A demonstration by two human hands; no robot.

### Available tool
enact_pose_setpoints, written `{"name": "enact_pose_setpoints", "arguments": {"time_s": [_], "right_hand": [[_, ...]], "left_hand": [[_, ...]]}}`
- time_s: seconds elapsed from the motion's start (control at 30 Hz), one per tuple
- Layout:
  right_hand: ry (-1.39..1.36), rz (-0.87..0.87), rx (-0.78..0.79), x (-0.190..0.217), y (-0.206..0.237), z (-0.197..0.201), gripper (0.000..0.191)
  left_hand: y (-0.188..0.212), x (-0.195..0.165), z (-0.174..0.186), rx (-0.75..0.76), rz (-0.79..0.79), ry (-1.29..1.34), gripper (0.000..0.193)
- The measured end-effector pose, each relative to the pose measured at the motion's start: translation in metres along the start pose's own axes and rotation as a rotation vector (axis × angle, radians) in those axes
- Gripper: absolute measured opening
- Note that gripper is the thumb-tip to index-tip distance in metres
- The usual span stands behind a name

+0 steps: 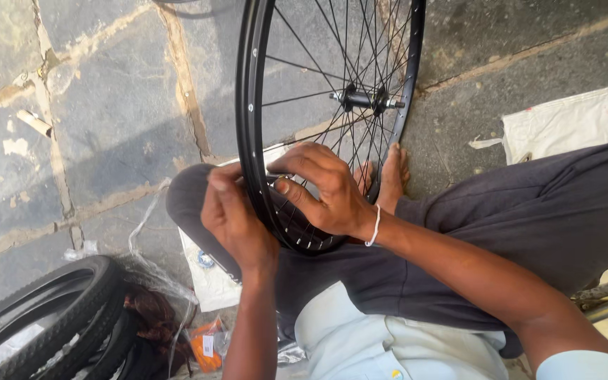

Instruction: The person assembles or repairs a bicycle wheel, inserting and tightening spoke nipples through the rim into the spokes by hand.

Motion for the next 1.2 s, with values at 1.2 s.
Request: {"name": "enact_pose_setpoints", "arguments": {"time_s": [1.2], "right_hand": [[0.2, 0.073, -0.075, 0.034, 0.011, -0.014, 0.037]], "left_hand": [[0.021, 0.017, 0.009, 0.066, 0.011, -0.059, 0.036]]}}
Point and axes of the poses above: each hand's wrist, its own y-axis away from the middle knuckle, its own z-axis out of the back of the hand, x = y × z, the point moved 6 cm from there along -y, towards the middle knuckle, and after that the axes turned 14 degrees about -y, right-handed, at the moved point
